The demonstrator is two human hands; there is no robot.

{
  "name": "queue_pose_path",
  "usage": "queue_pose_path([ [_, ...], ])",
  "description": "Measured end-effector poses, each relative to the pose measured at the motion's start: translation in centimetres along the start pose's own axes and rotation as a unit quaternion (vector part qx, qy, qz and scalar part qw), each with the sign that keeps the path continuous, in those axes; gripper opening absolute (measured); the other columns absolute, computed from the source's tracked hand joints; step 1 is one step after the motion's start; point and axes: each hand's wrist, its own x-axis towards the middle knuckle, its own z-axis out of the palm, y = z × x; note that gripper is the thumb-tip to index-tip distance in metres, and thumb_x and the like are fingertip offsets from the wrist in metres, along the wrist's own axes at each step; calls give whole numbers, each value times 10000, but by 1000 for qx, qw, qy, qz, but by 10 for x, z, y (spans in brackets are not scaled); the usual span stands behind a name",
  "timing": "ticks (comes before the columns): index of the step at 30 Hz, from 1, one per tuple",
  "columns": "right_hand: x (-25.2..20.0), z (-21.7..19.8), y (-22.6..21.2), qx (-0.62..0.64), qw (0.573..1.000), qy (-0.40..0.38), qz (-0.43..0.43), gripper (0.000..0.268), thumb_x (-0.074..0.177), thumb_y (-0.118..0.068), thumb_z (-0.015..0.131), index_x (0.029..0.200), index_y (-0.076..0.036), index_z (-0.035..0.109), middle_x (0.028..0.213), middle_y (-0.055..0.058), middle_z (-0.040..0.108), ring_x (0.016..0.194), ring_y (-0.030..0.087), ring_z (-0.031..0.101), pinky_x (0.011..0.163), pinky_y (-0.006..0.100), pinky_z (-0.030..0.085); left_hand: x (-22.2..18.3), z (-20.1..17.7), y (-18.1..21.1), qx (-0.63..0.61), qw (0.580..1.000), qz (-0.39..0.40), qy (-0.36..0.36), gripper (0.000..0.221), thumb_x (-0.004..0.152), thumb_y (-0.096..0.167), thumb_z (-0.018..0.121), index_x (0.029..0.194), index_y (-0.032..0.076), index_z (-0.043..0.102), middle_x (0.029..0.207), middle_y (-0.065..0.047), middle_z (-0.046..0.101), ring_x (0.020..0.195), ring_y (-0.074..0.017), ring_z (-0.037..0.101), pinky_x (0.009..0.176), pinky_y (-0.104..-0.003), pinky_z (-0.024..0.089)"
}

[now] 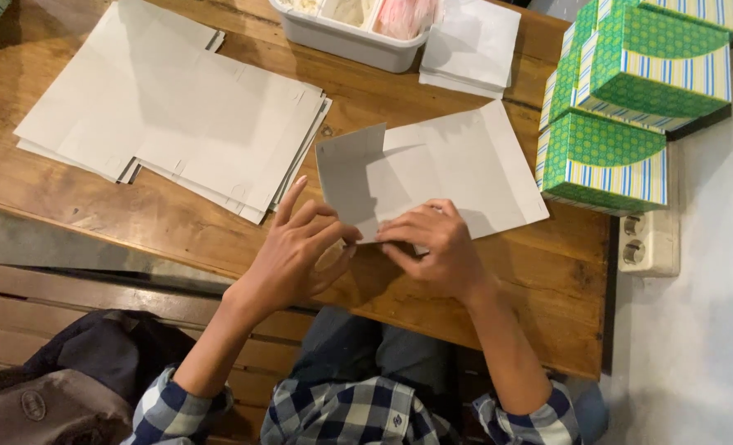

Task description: Assembling cardboard boxes by folding flat templates and tucking in flaps.

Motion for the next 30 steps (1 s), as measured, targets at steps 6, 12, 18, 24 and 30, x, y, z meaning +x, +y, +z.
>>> queue_pose_path([
  [6,-3,-4,-5,54,996,-9,63,250,847,-205,818,1090,-180,760,1019,2,765,933,225,718,952,389,450,9,7,8,34,999,17,4,48,838,166,814,878,150,790,822,-19,734,966,-194,639,1241,-603,174],
  [12,-42,-37,8,2,989,52,138,357,873,-76,682,1223,-117,737,1159,66,718,1135,303,670,1037,443,431,4,5,3,8,1000,5,7,51,845,175,841,874,162,802,793,-1,729,951,-184,639,1247,-565,190],
  [18,-77,-45,-14,-154,977,31,145,430,826,-179,832,1241,-115,739,1265,73,688,1232,325,618,1112,510,387,2,-4,-9,-66,998,6,-8,55,861,206,824,894,179,790,821,21,725,988,-162,648,1255,-529,182],
  [24,-69,-39,1,-223,973,0,61,263,835,-201,854,1085,-184,776,1176,11,719,1196,254,650,1135,520,379,7,-17,-12,-103,993,7,-51,35,854,200,834,869,174,815,795,12,739,1021,-181,650,1251,-545,171],
  [30,-52,-39,17,-181,983,-5,32,67,905,-161,806,964,-180,783,997,-26,764,1079,197,711,1142,489,389,11,-27,-10,-95,993,16,-71,28,832,171,834,858,172,825,800,8,748,1048,-191,648,1239,-572,165],
])
